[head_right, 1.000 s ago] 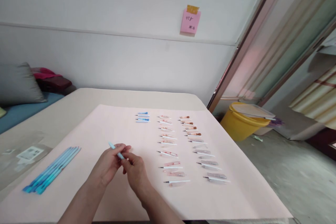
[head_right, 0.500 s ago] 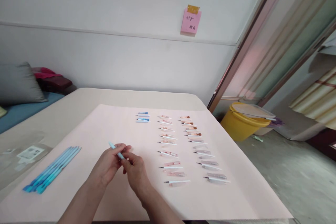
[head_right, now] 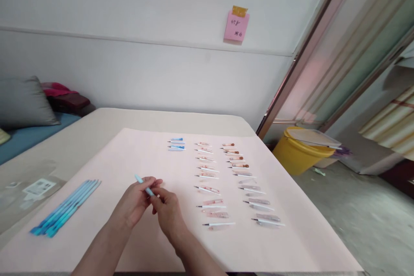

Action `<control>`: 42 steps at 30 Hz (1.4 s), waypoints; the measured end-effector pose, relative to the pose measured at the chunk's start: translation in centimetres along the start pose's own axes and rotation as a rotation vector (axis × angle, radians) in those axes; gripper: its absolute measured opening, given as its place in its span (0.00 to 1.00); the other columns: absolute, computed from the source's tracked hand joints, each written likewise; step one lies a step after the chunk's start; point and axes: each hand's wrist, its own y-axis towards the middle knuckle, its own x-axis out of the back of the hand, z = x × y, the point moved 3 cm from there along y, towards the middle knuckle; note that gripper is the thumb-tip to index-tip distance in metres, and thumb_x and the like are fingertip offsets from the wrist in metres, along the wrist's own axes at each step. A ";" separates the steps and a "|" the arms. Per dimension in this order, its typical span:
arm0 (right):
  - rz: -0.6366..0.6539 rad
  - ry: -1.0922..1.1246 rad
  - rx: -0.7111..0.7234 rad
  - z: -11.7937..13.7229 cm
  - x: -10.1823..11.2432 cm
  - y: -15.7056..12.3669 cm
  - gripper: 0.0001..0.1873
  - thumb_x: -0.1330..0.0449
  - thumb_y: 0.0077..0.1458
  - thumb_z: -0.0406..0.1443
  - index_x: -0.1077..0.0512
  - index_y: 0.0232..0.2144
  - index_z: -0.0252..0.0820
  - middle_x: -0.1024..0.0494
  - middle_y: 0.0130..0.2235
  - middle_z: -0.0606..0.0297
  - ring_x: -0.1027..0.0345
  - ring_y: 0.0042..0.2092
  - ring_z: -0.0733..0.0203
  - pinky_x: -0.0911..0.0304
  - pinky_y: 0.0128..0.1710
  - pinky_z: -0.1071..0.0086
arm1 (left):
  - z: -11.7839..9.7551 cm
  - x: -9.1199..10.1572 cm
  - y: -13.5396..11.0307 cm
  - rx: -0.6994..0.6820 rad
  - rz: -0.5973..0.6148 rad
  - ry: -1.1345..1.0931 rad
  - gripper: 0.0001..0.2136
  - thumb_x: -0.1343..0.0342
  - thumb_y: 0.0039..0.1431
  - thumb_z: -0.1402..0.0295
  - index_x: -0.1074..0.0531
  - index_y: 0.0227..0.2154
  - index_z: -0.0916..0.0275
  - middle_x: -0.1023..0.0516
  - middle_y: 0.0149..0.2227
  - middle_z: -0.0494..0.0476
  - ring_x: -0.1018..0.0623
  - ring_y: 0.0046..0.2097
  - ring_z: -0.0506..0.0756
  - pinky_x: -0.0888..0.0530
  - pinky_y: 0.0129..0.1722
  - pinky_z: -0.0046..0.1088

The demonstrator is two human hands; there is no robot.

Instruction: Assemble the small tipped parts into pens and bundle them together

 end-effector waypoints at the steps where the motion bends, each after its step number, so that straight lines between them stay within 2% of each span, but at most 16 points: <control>1: 0.001 0.002 -0.001 0.0 0.0 0.0 0.13 0.47 0.52 0.32 0.25 0.36 0.41 0.39 0.19 0.72 0.49 0.23 0.69 0.52 0.24 0.74 | 0.0 0.0 0.0 -0.001 -0.002 0.000 0.09 0.39 0.47 0.67 0.31 0.28 0.66 0.24 0.35 0.63 0.25 0.30 0.53 0.31 0.22 0.27; 42: 0.016 -0.009 -0.027 0.0 -0.1 -0.1 0.13 0.47 0.52 0.35 0.25 0.36 0.40 0.38 0.20 0.71 0.48 0.23 0.68 0.52 0.24 0.73 | -0.1 -0.3 -0.3 0.031 -0.034 -0.065 0.06 0.41 0.46 0.72 0.31 0.28 0.66 0.23 0.32 0.63 0.24 0.29 0.54 0.32 0.21 0.26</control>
